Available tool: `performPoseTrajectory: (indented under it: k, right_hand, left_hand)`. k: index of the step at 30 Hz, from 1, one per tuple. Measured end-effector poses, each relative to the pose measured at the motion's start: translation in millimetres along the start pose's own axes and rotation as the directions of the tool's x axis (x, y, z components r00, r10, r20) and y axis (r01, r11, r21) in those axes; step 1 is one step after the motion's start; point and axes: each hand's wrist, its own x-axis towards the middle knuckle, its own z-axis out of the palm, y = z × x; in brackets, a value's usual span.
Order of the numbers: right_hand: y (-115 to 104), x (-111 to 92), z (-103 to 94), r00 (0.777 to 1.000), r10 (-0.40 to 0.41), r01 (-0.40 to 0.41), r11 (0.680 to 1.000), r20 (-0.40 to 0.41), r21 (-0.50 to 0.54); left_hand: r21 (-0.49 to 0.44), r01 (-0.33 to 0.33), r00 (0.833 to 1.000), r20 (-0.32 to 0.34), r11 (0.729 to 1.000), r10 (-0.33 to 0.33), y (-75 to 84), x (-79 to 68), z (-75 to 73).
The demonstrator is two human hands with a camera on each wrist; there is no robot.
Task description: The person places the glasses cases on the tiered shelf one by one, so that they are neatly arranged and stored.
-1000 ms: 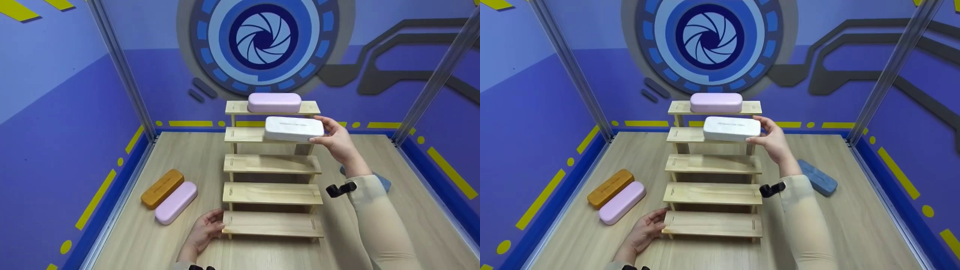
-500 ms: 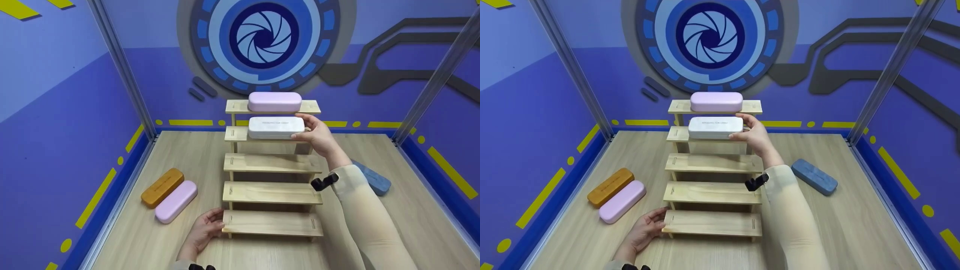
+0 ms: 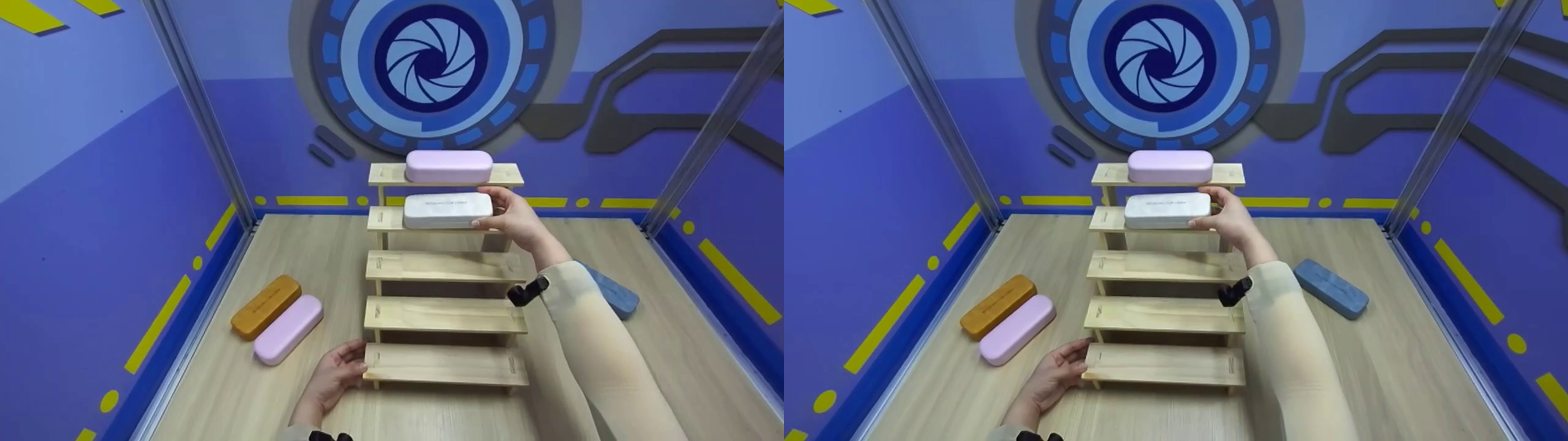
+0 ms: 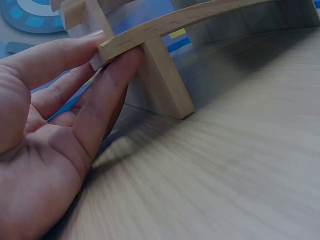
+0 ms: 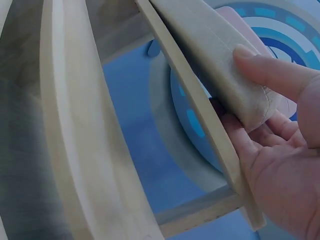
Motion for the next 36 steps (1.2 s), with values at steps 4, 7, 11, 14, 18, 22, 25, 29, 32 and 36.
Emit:
performPoseTrajectory:
  k: [4,7,11,14,18,22,25,29,32,36]
  right_hand:
    - [-2,2,-3.3,1.0,-0.013,0.015,0.991,0.016,-0.131]
    - [-3,2,-4.4,0.999,-0.005,0.011,0.983,0.032,-0.181]
    - [-2,2,-5.6,0.999,0.003,0.007,0.973,0.045,-0.233]
    - [-1,2,-6.0,0.999,0.008,0.005,0.969,0.052,-0.248]
    - [-1,2,-6.4,0.998,0.008,0.007,0.968,0.055,-0.252]
    - [-1,1,-6.9,0.998,0.01,0.006,0.965,0.06,-0.262]
    - [-1,1,-7.9,0.998,0.013,0.005,0.962,0.067,-0.272]
    - [-1,-1,-9.6,0.997,0.013,0.007,0.958,0.07,-0.287]
    - [-1,-2,-11.2,0.998,0.009,0.011,0.96,0.069,-0.281]
    - [1,-4,-14.6,0.998,-0.006,0.023,0.967,0.067,-0.254]
  left_hand:
    - [0.0,-0.006,1.0,0.007,1.0,0.006,-0.6,0.0,-0.2]
    - [0.003,-0.009,1.0,0.01,1.0,0.009,-1.0,0.3,-0.5]
    - [0.007,-0.007,1.0,0.015,1.0,0.007,-1.3,0.3,-0.6]
    - [0.01,-0.007,1.0,0.018,1.0,0.007,-1.1,0.1,-0.5]
    - [0.014,-0.009,1.0,0.017,1.0,0.008,-0.6,0.1,-0.5]
    - [0.015,-0.008,1.0,0.013,1.0,0.008,-0.6,0.4,-0.5]
    - [0.015,-0.007,1.0,0.012,1.0,0.006,-0.9,0.7,-0.3]
    - [0.013,-0.002,1.0,0.012,1.0,0.002,-1.3,0.9,-0.1]
    - [0.013,-0.004,1.0,0.013,1.0,0.004,-1.4,0.9,-0.5]
    - [0.015,-0.014,1.0,0.017,1.0,0.014,-1.5,1.1,-1.6]
